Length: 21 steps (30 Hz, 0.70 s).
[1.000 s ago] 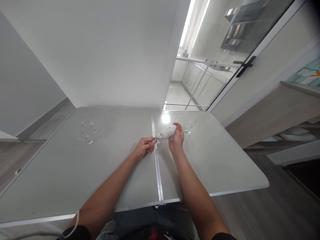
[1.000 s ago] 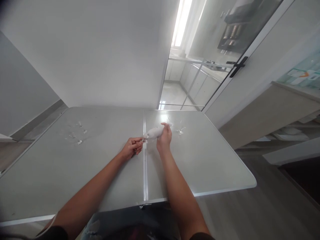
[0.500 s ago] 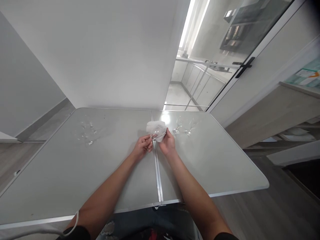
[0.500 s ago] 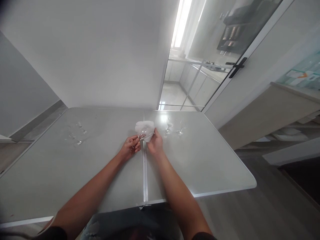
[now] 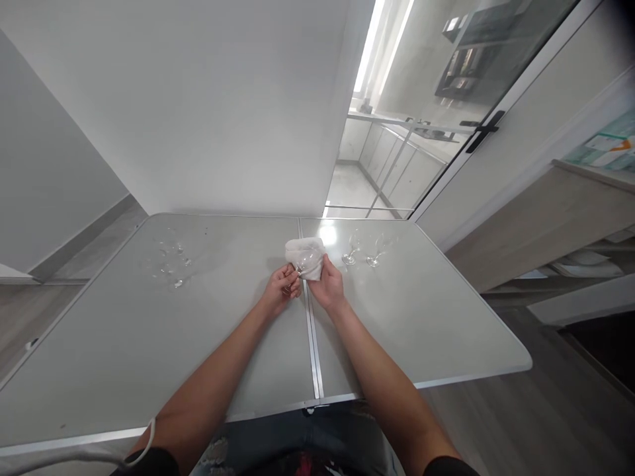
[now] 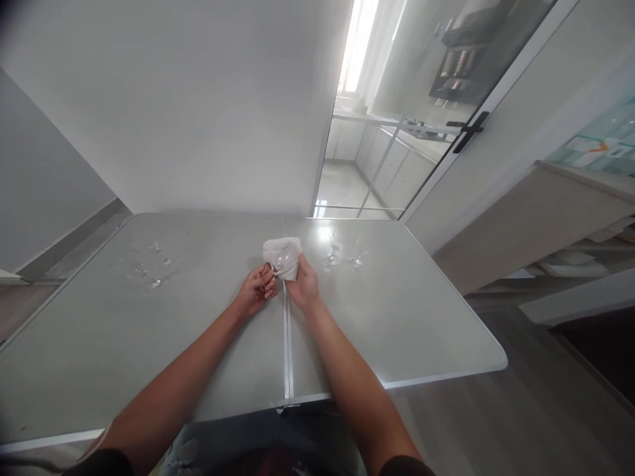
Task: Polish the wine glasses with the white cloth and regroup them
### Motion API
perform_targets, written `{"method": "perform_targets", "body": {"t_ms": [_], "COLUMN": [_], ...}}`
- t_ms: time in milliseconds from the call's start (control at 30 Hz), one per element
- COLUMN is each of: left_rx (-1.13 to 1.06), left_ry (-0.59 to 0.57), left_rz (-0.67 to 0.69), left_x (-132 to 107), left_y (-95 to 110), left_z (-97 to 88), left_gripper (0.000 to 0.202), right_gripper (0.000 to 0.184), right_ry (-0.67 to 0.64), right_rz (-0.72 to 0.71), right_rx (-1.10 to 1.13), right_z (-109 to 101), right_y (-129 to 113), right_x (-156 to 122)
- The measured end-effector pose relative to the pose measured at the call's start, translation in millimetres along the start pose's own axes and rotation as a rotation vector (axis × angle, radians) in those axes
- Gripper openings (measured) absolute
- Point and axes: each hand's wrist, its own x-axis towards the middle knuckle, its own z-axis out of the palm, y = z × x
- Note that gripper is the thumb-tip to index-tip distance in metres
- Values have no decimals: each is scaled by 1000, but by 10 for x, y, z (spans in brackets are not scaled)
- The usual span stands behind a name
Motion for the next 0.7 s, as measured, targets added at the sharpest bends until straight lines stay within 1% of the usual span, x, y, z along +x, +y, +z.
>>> {"method": "perform_targets", "body": {"t_ms": [167,267,333,400,467,533,633,700], "left_rx": [32,41,63,103,164,251,412,552], "left_ry": [90,131,149,156,165,179,236,268], "left_rz": [67,116,148,170,194,220,236,252], "left_x": [-1,-2,-1,2,9,19,27,16], "left_y": [10,6,-9,-32,-58,-82,-104,-107], "left_z": [12,9,0,-12,-27,-48,-84,-100], "left_gripper": [51,51,51,51,52,53,54,52], "right_gripper": [50,51,49,46,45,42,34,30], "right_ry": [68,71,45,21,-25,-128,-309,-355], "right_rz": [-39,-84,-168,-295,-418,-486,-515,-522], "right_rx": [-37,-140,-261,-433,-655,-886,-1130,-1198], "right_z": [21,81,124,149,144,112,45,3], "right_y": [-26,-39,-31,-19,-14,-24,-75,-140], "right_x": [-28,-67,-103,-138,-161,-162,-127,-96]}}
